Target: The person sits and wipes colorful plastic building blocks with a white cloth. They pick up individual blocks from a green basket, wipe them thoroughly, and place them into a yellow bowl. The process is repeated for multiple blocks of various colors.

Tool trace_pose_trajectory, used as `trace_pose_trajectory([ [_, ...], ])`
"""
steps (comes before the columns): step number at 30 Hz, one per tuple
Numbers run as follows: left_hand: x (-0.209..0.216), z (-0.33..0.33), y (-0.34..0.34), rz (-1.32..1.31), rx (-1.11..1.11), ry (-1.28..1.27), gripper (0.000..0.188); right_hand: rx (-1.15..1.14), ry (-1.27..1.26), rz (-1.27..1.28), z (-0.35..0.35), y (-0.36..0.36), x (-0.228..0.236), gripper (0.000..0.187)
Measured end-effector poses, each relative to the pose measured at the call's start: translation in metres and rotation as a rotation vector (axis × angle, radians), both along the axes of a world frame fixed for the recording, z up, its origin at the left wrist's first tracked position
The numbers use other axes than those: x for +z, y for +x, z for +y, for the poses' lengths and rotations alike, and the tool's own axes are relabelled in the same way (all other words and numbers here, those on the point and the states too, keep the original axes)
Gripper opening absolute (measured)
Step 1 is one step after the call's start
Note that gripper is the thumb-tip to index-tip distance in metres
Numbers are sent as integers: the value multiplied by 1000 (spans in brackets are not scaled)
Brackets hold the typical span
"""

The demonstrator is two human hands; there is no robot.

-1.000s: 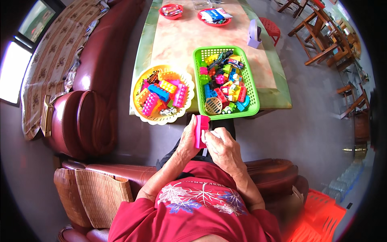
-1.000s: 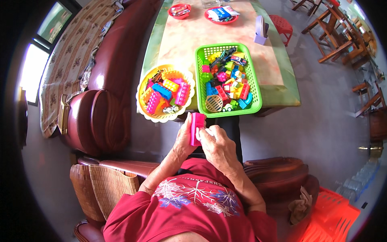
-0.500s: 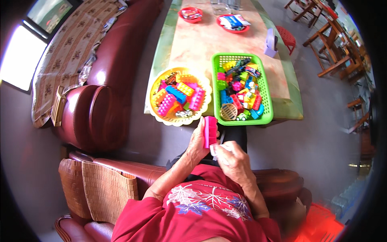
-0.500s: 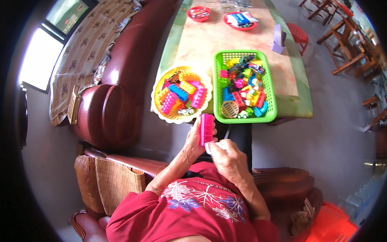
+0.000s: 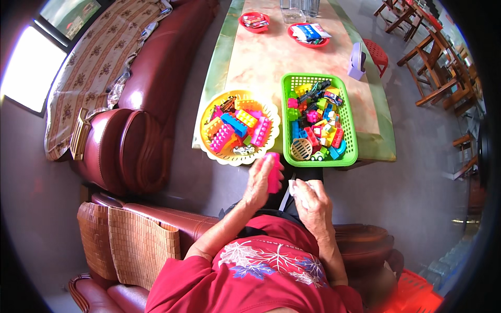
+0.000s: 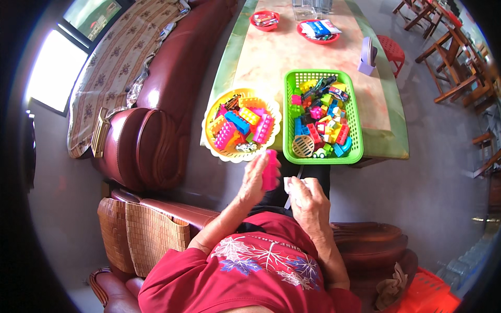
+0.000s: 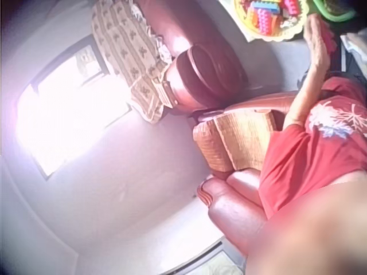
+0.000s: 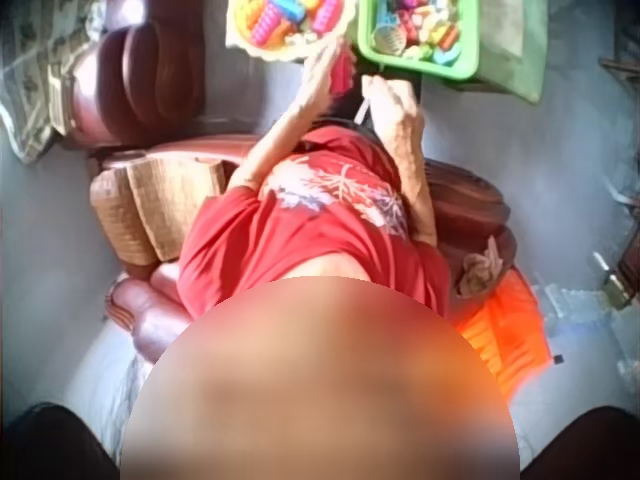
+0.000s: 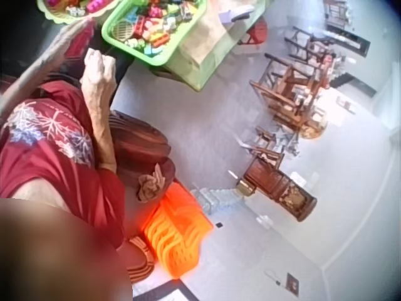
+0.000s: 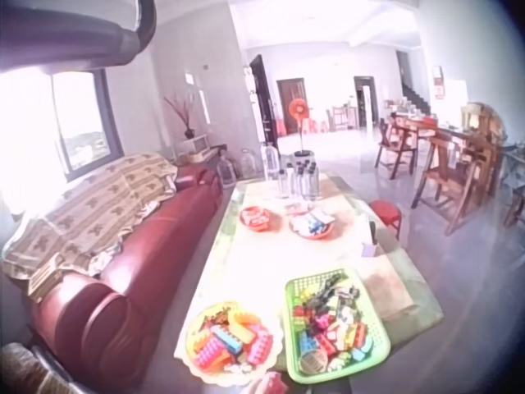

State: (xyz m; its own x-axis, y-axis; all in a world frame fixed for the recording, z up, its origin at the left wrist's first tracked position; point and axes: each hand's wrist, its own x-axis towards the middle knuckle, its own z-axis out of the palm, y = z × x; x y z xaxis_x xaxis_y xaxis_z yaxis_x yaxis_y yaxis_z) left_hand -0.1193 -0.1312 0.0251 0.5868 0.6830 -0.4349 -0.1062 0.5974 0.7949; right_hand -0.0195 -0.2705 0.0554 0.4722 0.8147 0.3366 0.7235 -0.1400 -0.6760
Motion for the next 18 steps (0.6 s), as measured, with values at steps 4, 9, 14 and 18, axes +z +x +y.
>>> trace_pose_trajectory([
  [4,-14,49,-8,418,136,906,36,-14,15,37,-6,5,-2,35],
  [9,-31,88,-20,706,240,1376,43,49,1,84,-6,-2,-7,33],
  [14,-36,99,-27,900,133,1564,43,70,4,121,-8,-4,-10,32],
  [18,-46,108,-25,891,149,1665,42,57,12,125,-10,-1,-15,29],
])
